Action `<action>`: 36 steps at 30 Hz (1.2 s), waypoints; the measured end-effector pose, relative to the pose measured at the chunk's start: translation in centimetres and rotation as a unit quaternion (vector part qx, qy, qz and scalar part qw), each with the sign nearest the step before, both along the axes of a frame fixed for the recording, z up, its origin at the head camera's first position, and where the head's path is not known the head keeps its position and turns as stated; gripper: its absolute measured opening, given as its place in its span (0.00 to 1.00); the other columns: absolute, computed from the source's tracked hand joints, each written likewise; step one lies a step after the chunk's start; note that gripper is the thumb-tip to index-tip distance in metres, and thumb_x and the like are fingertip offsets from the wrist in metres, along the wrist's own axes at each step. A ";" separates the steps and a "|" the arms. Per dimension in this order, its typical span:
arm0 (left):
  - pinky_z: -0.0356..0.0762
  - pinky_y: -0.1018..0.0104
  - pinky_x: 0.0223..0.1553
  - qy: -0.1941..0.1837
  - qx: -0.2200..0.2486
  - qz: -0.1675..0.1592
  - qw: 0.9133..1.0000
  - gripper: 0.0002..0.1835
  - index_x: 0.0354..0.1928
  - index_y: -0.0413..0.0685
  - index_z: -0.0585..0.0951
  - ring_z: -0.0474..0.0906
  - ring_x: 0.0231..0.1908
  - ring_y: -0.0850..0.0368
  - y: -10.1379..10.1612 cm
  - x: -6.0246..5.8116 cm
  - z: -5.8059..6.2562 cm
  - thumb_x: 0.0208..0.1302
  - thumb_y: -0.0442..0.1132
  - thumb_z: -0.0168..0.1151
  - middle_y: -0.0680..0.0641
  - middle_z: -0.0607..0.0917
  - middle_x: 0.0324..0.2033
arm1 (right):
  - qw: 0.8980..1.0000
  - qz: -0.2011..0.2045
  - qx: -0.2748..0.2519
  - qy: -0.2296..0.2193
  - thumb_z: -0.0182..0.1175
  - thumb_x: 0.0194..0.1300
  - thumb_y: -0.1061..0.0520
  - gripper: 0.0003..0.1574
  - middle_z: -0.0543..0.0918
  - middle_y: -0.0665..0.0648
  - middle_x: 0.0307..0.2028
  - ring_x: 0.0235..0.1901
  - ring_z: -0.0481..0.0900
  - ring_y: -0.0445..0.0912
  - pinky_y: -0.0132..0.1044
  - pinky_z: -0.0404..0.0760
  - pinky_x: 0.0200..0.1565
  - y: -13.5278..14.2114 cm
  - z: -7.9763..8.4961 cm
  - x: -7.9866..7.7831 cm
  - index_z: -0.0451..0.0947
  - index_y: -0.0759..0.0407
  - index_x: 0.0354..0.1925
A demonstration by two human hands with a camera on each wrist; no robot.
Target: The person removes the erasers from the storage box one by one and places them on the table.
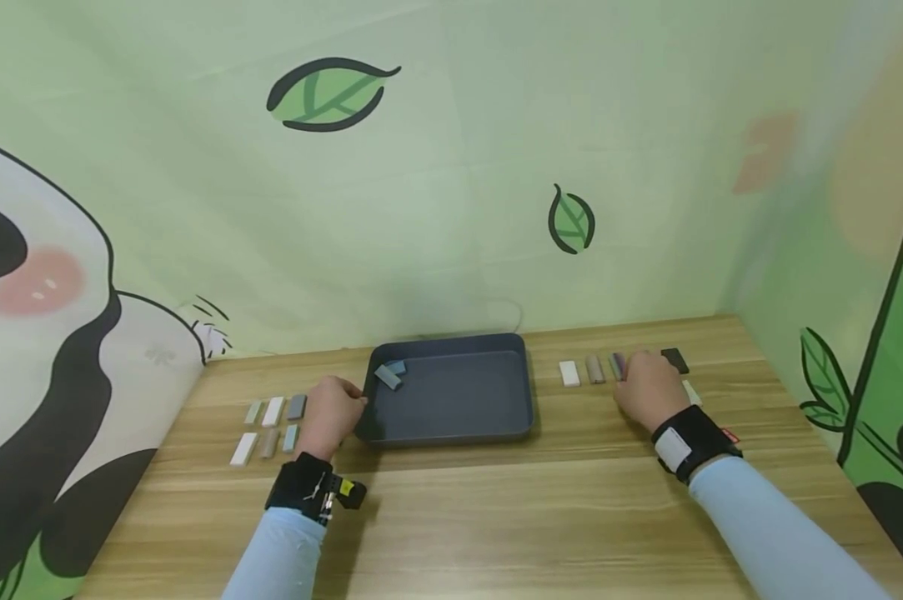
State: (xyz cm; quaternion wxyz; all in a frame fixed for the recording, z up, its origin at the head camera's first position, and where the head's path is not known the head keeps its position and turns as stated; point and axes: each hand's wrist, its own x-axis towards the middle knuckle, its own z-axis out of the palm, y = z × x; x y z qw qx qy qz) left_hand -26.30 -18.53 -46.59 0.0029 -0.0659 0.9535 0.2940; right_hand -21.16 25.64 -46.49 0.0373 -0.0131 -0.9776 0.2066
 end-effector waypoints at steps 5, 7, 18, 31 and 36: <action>0.77 0.62 0.30 0.006 0.002 -0.004 1.000 0.06 0.31 0.41 0.85 0.79 0.30 0.53 0.0 0.1 0.0 0.56 0.37 0.63 0.44 0.85 0.32 | 1.000 0.001 0.001 -0.002 0.60 0.54 0.60 0.09 0.77 0.58 0.19 0.19 0.72 0.48 0.36 0.66 0.19 -0.2 -0.2 0.1 0.78 0.63 0.21; 0.77 0.63 0.29 0.007 0.003 -0.004 1.000 0.06 0.31 0.41 0.85 0.79 0.30 0.53 0.0 0.1 -0.1 0.56 0.37 0.63 0.44 0.85 0.31 | 1.000 0.002 0.000 -0.002 0.59 0.55 0.61 0.09 0.77 0.58 0.20 0.19 0.72 0.48 0.36 0.66 0.19 -0.2 -0.3 0.2 0.78 0.64 0.21; 0.76 0.62 0.29 0.035 -0.016 -0.013 0.999 0.05 0.27 0.42 0.85 0.80 0.28 0.53 0.0 0.0 -0.3 0.55 0.37 0.64 0.44 0.86 0.29 | 1.000 -0.015 0.006 -0.018 0.59 0.56 0.60 0.10 0.77 0.59 0.21 0.20 0.72 0.49 0.36 0.66 0.20 -0.3 -0.9 0.1 0.79 0.66 0.24; 0.76 0.63 0.28 0.011 -0.005 -0.007 1.000 0.06 0.30 0.42 0.85 0.79 0.29 0.54 0.1 0.1 0.0 0.56 0.37 0.64 0.45 0.86 0.31 | 1.000 -0.016 0.010 0.004 0.60 0.53 0.60 0.10 0.73 0.56 0.16 0.18 0.69 0.48 0.36 0.63 0.18 -0.7 -0.4 0.1 0.76 0.64 0.19; 0.76 0.63 0.28 0.009 -0.006 -0.005 1.000 0.06 0.30 0.42 0.85 0.79 0.29 0.53 0.1 0.1 -0.1 0.56 0.37 0.64 0.45 0.86 0.31 | 0.999 -0.005 0.029 0.021 0.60 0.55 0.55 0.16 0.69 0.55 0.14 0.17 0.66 0.46 0.38 0.64 0.19 -2.8 1.5 -0.3 0.72 0.63 0.17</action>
